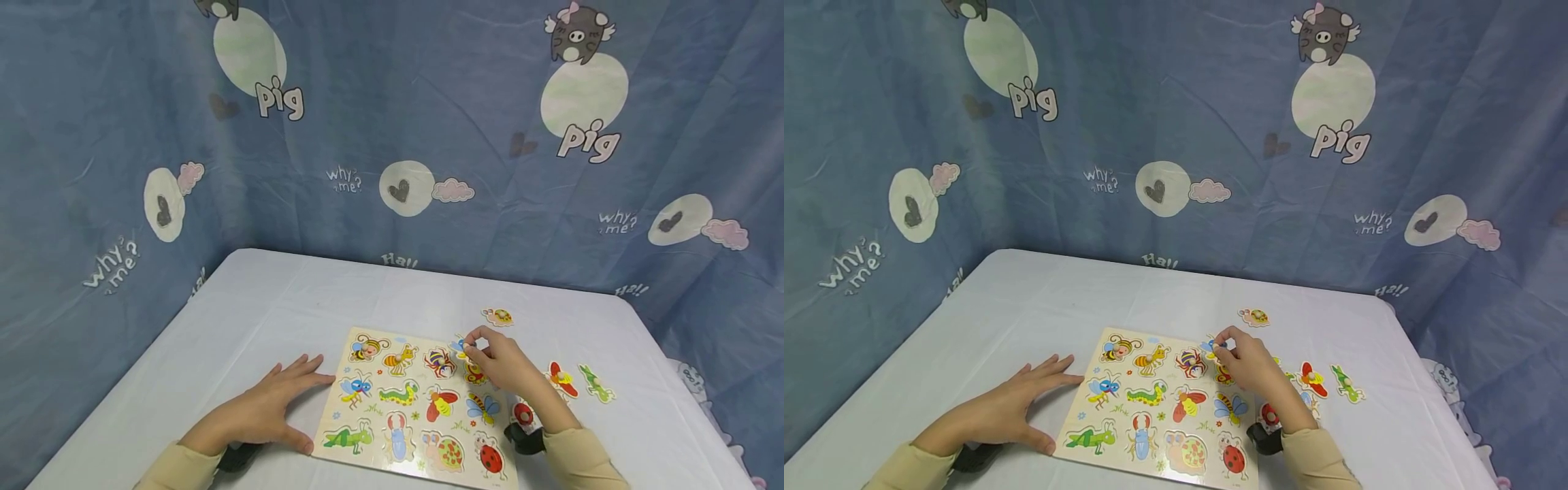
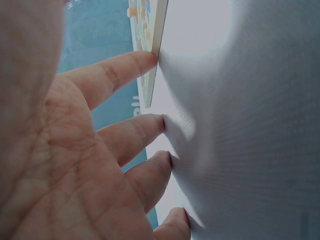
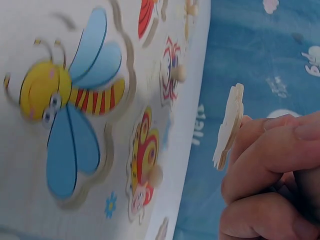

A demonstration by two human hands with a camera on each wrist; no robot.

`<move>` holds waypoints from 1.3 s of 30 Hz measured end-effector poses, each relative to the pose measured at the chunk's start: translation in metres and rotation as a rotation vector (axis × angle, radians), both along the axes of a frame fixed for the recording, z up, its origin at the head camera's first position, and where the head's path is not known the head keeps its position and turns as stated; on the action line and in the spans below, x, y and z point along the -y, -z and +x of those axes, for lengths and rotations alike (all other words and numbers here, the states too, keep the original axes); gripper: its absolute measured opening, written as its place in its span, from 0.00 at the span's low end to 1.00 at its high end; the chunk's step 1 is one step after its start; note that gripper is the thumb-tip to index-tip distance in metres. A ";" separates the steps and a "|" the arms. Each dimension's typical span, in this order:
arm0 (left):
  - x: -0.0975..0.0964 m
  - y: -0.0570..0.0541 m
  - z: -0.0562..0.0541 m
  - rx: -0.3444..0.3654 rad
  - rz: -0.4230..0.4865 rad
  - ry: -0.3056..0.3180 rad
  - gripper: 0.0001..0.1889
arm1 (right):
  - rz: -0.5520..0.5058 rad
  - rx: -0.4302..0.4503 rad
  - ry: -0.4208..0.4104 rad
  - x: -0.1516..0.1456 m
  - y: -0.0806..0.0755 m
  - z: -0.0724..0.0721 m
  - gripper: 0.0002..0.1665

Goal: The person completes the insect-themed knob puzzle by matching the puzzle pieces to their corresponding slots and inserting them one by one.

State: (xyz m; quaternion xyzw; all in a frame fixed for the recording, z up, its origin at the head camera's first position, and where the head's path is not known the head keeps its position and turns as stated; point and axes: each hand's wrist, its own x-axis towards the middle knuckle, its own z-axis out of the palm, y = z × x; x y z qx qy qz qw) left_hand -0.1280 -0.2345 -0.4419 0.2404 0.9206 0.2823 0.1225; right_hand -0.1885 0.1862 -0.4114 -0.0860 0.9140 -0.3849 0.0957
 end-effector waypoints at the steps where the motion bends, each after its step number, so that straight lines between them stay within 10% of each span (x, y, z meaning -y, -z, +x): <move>1: 0.000 0.000 0.000 -0.002 -0.001 0.002 0.57 | -0.002 0.001 -0.006 0.002 0.000 0.000 0.08; 39: -0.001 -0.001 0.001 0.010 -0.009 -0.016 0.57 | -0.011 0.003 -0.324 0.087 0.010 0.011 0.10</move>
